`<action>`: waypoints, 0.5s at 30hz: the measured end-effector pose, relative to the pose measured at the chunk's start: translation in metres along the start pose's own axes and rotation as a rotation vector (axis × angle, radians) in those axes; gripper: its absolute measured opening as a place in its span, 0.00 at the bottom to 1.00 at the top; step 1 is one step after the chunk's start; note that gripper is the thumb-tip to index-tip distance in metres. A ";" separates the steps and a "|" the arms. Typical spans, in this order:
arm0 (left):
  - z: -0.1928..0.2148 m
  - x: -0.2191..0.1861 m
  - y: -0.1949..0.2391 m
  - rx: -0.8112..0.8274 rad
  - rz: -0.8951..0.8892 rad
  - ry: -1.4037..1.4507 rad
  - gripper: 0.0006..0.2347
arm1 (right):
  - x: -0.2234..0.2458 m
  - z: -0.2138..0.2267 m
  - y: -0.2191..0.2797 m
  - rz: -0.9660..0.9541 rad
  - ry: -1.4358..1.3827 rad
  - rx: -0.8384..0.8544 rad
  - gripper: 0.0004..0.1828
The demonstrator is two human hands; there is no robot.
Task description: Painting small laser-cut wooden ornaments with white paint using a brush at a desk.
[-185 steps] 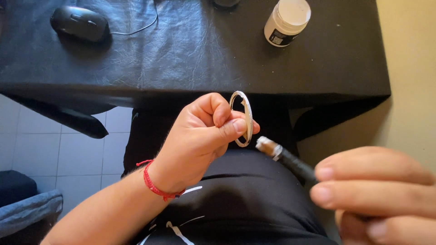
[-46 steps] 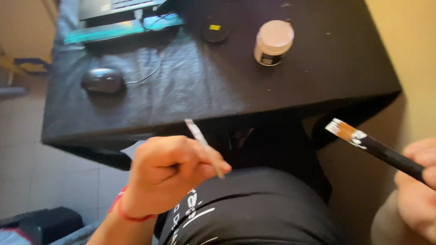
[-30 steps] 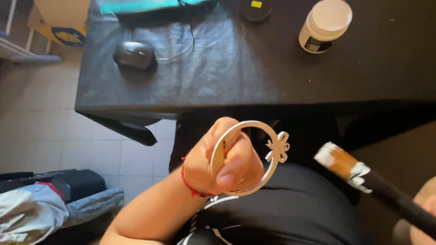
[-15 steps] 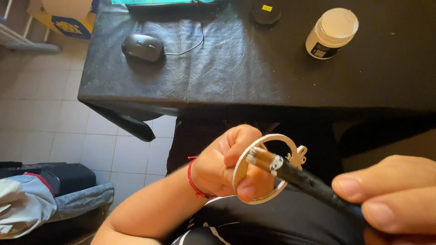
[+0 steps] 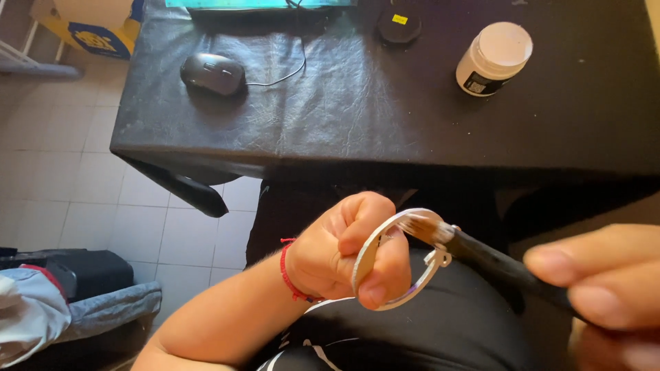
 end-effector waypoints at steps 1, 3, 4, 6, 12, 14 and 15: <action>0.002 0.000 0.000 0.000 -0.004 -0.001 0.15 | -0.007 0.007 0.004 -0.001 0.001 0.004 0.14; 0.007 0.001 0.002 0.026 0.053 0.048 0.15 | -0.019 0.020 0.016 0.256 0.610 -0.006 0.09; 0.007 0.003 0.004 0.027 0.058 0.051 0.15 | -0.014 0.002 0.008 0.254 0.611 -0.012 0.09; 0.008 0.006 0.005 0.006 0.058 0.053 0.15 | -0.001 -0.034 -0.008 0.352 0.822 -0.005 0.11; 0.005 0.002 -0.001 0.021 0.024 0.011 0.15 | 0.005 -0.005 -0.012 0.010 0.317 0.005 0.19; 0.008 0.006 -0.001 0.020 0.040 0.018 0.15 | 0.005 -0.008 -0.010 0.219 0.586 0.096 0.15; 0.009 0.007 -0.002 0.025 0.056 0.021 0.15 | 0.005 -0.010 -0.009 0.329 0.718 0.134 0.15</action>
Point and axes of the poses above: each hand's wrist, its own y-axis away from the middle knuckle, its own z-axis out of the back of the hand, x = y × z, the point moved 1 cm from there along -y, towards the middle knuckle, and after that the axes turned 9 degrees about -y, right-handed, at the moved point
